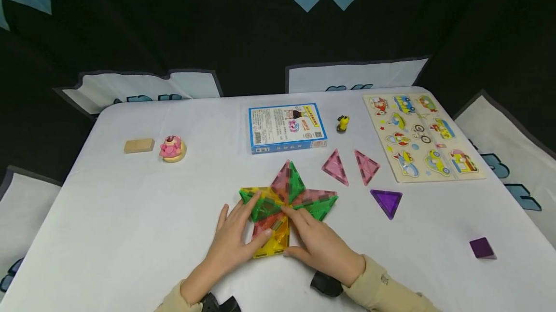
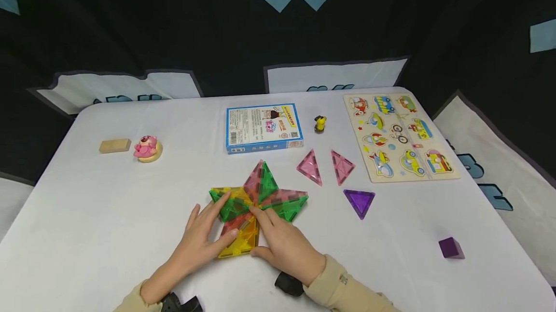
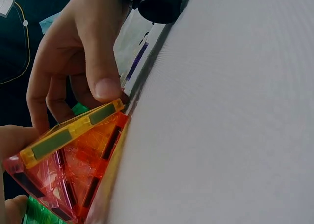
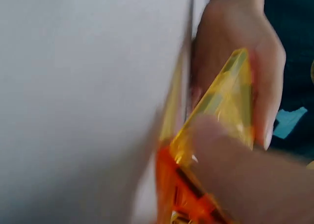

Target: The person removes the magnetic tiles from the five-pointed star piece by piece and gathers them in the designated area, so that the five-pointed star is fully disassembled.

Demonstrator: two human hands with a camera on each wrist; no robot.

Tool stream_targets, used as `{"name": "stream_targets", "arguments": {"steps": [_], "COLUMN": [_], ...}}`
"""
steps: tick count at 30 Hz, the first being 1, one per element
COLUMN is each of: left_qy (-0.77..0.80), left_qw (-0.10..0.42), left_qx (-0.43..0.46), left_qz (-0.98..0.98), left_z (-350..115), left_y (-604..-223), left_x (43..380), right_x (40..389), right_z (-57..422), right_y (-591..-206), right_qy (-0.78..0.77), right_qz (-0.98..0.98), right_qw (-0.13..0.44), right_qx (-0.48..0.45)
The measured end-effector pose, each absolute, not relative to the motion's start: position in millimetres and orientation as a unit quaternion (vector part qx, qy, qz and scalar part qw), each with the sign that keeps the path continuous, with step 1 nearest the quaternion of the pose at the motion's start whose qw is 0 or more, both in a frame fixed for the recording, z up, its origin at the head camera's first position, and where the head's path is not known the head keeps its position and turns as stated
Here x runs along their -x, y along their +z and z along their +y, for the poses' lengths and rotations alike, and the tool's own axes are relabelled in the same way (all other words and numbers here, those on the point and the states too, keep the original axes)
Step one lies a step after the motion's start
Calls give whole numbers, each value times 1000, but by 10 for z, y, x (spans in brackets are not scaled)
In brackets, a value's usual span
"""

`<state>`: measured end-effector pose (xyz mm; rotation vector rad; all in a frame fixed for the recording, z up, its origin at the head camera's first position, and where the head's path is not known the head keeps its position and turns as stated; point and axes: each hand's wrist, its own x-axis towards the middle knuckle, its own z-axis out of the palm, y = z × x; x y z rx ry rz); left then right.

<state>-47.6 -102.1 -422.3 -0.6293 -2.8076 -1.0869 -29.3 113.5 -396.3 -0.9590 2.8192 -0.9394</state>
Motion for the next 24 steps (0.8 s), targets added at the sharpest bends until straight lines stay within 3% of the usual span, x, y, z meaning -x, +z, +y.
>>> {"name": "stream_targets", "arguments": {"steps": [7, 13, 19, 24], "left_qy": [-352, -349, -349, -346], "left_qw": [42, 42, 44, 50], "left_qx": [184, 190, 193, 197], "left_qz": [-917, -917, -916, -916], "left_z": [-1042, -1039, -1024, -1010], "left_y": [-4239, -4247, -4253, -4255], "left_x": [422, 433, 452, 484], "right_x": [278, 270, 326, 416], "right_z": [1053, 1150, 1633, 2169], "right_y": [-3987, -4009, -3899, -3841], "right_qy": [-279, -390, -559, -493], "right_qz": [907, 871, 789, 861], "right_qw": [-20, 28, 59, 31], "right_qx": [315, 296, 248, 125]}}
